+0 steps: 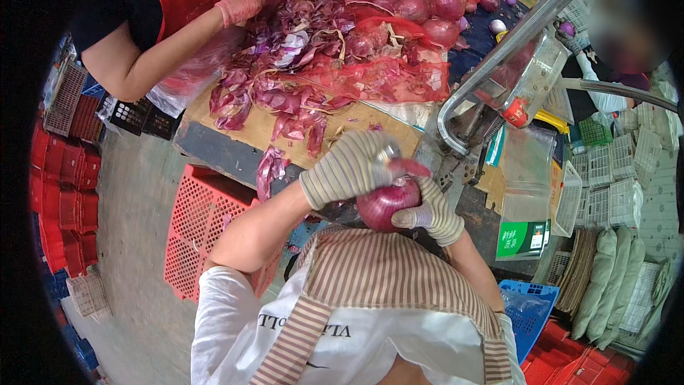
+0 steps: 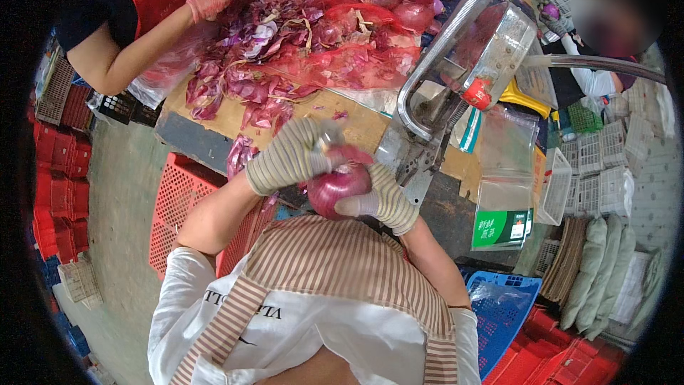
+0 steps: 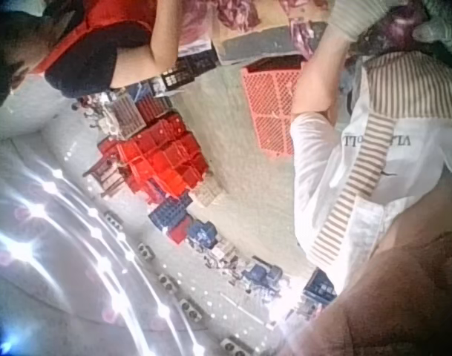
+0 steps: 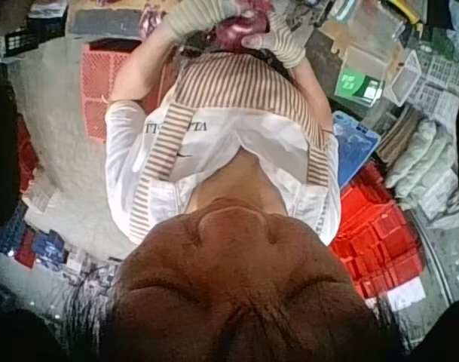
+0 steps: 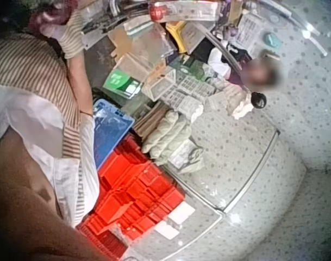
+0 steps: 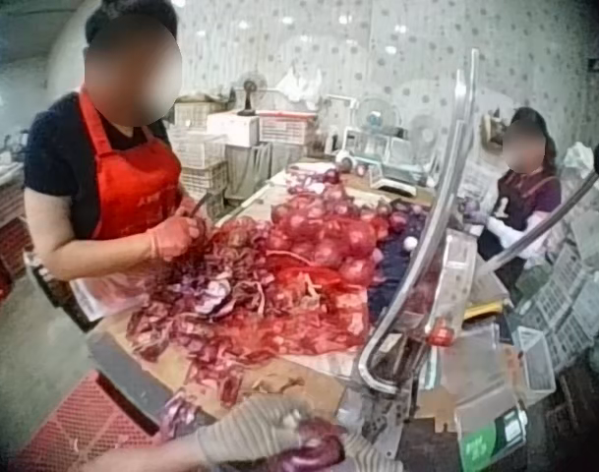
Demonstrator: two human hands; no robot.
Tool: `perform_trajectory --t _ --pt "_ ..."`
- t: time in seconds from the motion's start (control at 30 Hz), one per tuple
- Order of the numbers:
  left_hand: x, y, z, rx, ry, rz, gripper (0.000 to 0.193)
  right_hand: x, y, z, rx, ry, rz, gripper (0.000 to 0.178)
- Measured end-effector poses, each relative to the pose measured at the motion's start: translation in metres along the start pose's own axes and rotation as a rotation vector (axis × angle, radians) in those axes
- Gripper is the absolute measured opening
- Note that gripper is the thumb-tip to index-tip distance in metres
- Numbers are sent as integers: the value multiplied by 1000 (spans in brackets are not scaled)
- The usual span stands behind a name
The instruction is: The person peels red onions using a knife, removes the outer layers, and places the peeled onions into plastic bags. The person also weighs the onions on a scale and places them into a blue crate.
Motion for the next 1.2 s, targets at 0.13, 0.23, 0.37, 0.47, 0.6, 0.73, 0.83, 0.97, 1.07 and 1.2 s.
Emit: perform_trajectory --t 0.13,0.23,0.37,0.47,0.6,0.73,0.83,0.97,1.07,1.2 --pt "-20 21 33 466 508 -205 19 10 6 -21 -199 106 -52 88" --pt "-42 28 79 -461 -18 -502 26 8 -2 -23 -528 93 -147 87" --pt "-30 16 53 55 181 -255 29 5 2 -55 -1373 -172 141 82" --pt "-14 1 31 391 467 125 31 15 -8 -70 -1788 -398 248 80" --pt "-4 -18 11 528 447 253 23 19 -15 -91 -1879 -677 319 75" --pt "-1 -24 49 483 354 77 23 15 -13 -71 -1473 -476 134 72" --pt "3 -21 49 378 396 -117 22 18 -21 -42 -1373 -433 -361 78" --pt "6 -22 26 104 245 -282 21 22 -22 -38 -1593 -296 -2 74" --pt "-3 -21 65 -278 5 -514 19 47 -2 -32 -1709 -196 15 67" --pt "-22 -12 110 -378 201 -531 20 92 74 -12 -1153 140 -478 67"
Point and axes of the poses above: each hand's wrist, its own x-axis away from the middle knuckle, its own y-axis out of the back of the hand, z = x × y, the point moved 4 cm from there along -x, towards the middle knuckle, and after that the axes turned 12 degrees about y, right-handed, at the moved point
